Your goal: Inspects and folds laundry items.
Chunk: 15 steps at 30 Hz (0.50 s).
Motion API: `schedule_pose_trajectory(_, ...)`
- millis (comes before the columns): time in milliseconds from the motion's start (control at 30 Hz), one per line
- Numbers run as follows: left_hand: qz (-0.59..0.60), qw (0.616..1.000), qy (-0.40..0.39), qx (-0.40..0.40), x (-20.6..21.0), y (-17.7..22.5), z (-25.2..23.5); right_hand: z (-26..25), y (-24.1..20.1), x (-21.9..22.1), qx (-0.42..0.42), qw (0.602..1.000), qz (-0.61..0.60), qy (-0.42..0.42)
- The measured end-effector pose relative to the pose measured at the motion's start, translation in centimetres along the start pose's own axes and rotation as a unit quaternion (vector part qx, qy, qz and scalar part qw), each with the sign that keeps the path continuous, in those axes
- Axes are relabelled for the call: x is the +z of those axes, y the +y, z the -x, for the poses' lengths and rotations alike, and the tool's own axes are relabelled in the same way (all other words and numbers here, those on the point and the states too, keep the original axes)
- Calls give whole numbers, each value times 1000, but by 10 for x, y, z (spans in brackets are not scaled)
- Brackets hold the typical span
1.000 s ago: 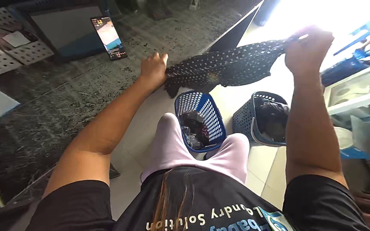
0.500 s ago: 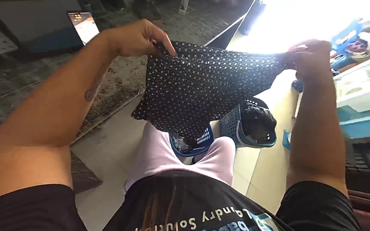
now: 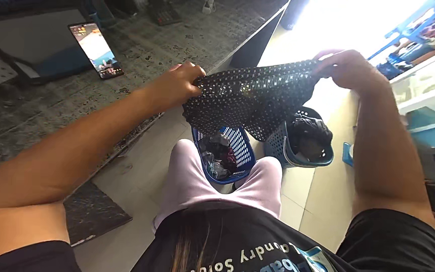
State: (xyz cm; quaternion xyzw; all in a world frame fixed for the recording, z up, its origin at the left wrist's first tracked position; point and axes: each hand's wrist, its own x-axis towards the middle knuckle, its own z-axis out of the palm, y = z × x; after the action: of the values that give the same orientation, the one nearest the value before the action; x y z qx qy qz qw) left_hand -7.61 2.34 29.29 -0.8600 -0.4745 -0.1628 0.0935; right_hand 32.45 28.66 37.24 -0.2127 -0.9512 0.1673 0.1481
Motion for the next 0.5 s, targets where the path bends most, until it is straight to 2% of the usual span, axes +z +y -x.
schedule_pose_trajectory(67,-73,995,18,71,-12,9,-2,-2,-7,7,67,996,58,-22)
schedule_pose_trajectory(133,-84,993,4,80,-26,12,-1,-6,-18,10,157,982,92,-54)
schedule_pose_trajectory(200,-72,997,-22,27,-39,6,5,-8,-15,14,196,975,80,-70)
schedule_pose_trajectory(300,-71,996,-29,-54,-49,-15,21,-10,-3,24,179,981,29,-63)
schedule_pose_trajectory(400,-26,986,29,-160,-52,-27,32,-18,-8,26,126,990,31,-51)
schedule_pose_trajectory(500,85,941,125,-303,-54,-30,38,-28,-17,23,117,992,22,-28)
